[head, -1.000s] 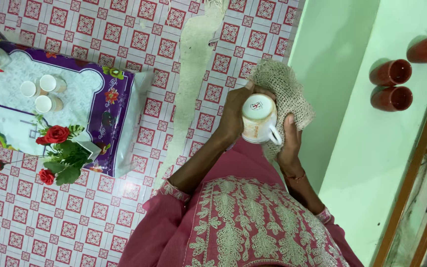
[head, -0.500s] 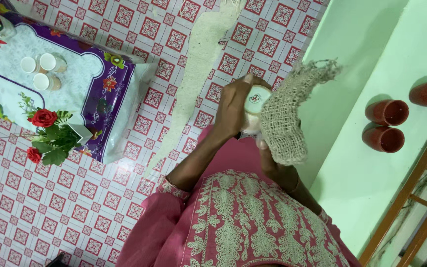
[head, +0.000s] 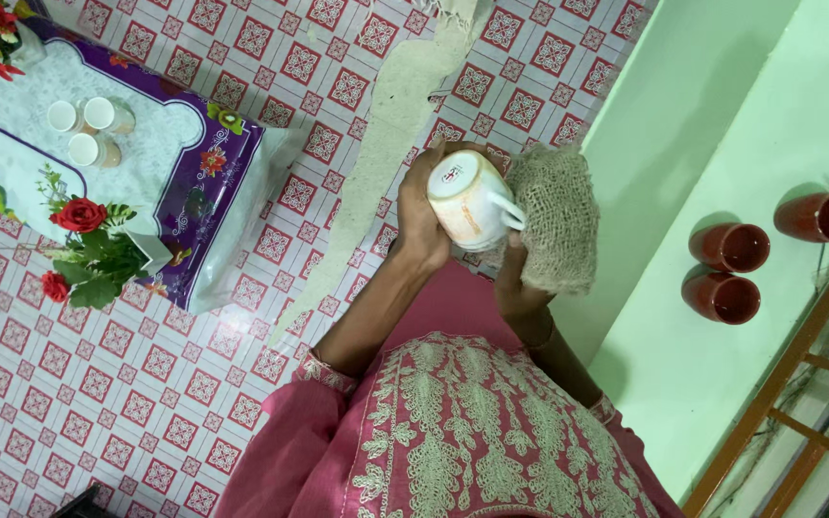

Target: The person wipes and dries several white ceramic mugs and terracotta cups with a cloth by hand.

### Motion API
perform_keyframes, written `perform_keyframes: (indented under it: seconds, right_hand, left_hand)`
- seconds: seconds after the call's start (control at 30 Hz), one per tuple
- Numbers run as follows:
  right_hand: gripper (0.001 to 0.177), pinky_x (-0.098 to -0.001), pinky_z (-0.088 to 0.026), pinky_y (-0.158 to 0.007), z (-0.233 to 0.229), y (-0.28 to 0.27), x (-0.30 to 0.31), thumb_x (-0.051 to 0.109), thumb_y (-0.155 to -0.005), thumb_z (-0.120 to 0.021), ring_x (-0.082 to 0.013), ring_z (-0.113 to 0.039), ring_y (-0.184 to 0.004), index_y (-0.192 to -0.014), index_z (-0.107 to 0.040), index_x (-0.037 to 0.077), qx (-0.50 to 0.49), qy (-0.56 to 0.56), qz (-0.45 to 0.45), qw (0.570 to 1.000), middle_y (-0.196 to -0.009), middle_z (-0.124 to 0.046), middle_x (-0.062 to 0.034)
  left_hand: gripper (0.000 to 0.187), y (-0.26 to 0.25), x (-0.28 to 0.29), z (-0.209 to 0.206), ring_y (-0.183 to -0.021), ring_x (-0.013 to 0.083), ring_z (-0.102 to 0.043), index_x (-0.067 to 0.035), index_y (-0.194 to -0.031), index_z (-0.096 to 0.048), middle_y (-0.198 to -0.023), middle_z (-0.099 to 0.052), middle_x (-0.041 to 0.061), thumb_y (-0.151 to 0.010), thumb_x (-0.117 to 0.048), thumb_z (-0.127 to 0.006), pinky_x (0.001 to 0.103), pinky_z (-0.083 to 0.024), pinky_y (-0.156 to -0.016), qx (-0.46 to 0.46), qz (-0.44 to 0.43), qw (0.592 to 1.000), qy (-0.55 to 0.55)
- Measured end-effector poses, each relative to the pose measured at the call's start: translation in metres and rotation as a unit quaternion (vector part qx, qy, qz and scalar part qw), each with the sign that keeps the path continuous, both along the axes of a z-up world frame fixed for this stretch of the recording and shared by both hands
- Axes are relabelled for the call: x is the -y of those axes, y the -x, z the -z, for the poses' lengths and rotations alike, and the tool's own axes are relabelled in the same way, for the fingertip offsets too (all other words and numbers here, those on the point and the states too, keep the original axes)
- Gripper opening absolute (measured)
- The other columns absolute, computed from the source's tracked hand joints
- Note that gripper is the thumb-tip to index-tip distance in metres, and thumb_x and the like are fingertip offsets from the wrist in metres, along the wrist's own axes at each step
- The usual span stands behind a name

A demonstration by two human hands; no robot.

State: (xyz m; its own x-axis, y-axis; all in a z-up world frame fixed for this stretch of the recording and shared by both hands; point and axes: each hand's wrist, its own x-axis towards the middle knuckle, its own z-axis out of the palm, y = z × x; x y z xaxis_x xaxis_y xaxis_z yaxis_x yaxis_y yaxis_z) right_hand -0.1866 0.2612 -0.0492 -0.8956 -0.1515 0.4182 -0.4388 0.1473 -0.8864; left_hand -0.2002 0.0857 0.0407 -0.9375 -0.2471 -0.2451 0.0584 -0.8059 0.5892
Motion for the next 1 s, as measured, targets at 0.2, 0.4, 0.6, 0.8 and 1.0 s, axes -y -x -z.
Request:
perform_keyframes:
  seconds: [0.2,0.4,0.6,0.8,1.0]
  right_hand:
    - [0.032,-0.0381,-0.051,-0.111,-0.023,0.013,0.002,0.001,-0.108,-0.063,-0.0215,-0.062,-0.123,-0.138,-0.053,-0.003,0.081,0.102,-0.014,0.991,-0.133,-0.063,-0.0134]
    - [0.041,-0.0373,-0.052,-0.109,-0.049,0.012,-0.008,0.005,-0.104,-0.067,-0.0214,-0.062,-0.122,-0.141,-0.051,-0.003,0.119,0.163,-0.025,0.979,-0.134,-0.063,-0.0126]
    - [0.045,-0.0412,-0.050,-0.110,-0.075,0.022,-0.009,0.003,-0.097,-0.073,-0.0276,-0.062,-0.126,-0.137,-0.055,-0.006,-0.024,-0.082,-0.085,0.993,-0.136,-0.063,-0.0181]
    - [0.040,-0.0415,-0.048,-0.116,-0.042,0.034,-0.011,-0.004,-0.099,-0.069,-0.0275,-0.062,-0.130,-0.136,-0.055,-0.007,-0.037,-0.010,-0.020,0.999,-0.137,-0.064,-0.0169]
    - [0.042,-0.0347,-0.051,-0.104,-0.031,0.039,-0.008,0.001,-0.100,-0.077,-0.0221,-0.065,-0.113,-0.133,-0.051,-0.004,-0.037,-0.028,0.059,0.997,-0.124,-0.066,-0.0138]
  left_hand:
    - [0.055,-0.008,0.001,0.025,-0.096,0.0337,-0.072,0.004,-0.117,-0.065,-0.104,-0.073,0.023,-0.106,-0.042,-0.037,0.047,-0.058,-0.093,0.032,0.011,0.993,-0.117]
    - [0.058,0.000,0.003,0.049,-0.107,0.0363,-0.070,0.002,-0.125,-0.060,-0.114,-0.070,0.023,-0.105,-0.046,-0.037,0.052,-0.055,-0.102,0.042,0.040,0.962,-0.266]
    - [0.072,0.017,-0.004,0.065,-0.110,0.0360,-0.067,0.000,-0.131,-0.058,-0.119,-0.069,0.021,-0.101,-0.060,-0.031,0.053,-0.051,-0.103,0.098,0.124,0.954,-0.254]
    - [0.086,0.014,-0.024,0.078,-0.126,0.0306,-0.061,-0.001,-0.145,-0.052,-0.137,-0.063,0.019,-0.102,-0.071,-0.025,0.050,-0.043,-0.113,0.161,0.175,0.965,-0.112]
    - [0.085,0.005,-0.026,0.053,-0.127,0.0251,-0.058,-0.014,-0.152,-0.038,-0.148,-0.054,0.013,-0.096,-0.074,-0.018,0.054,-0.042,-0.108,0.190,0.202,0.960,-0.022]
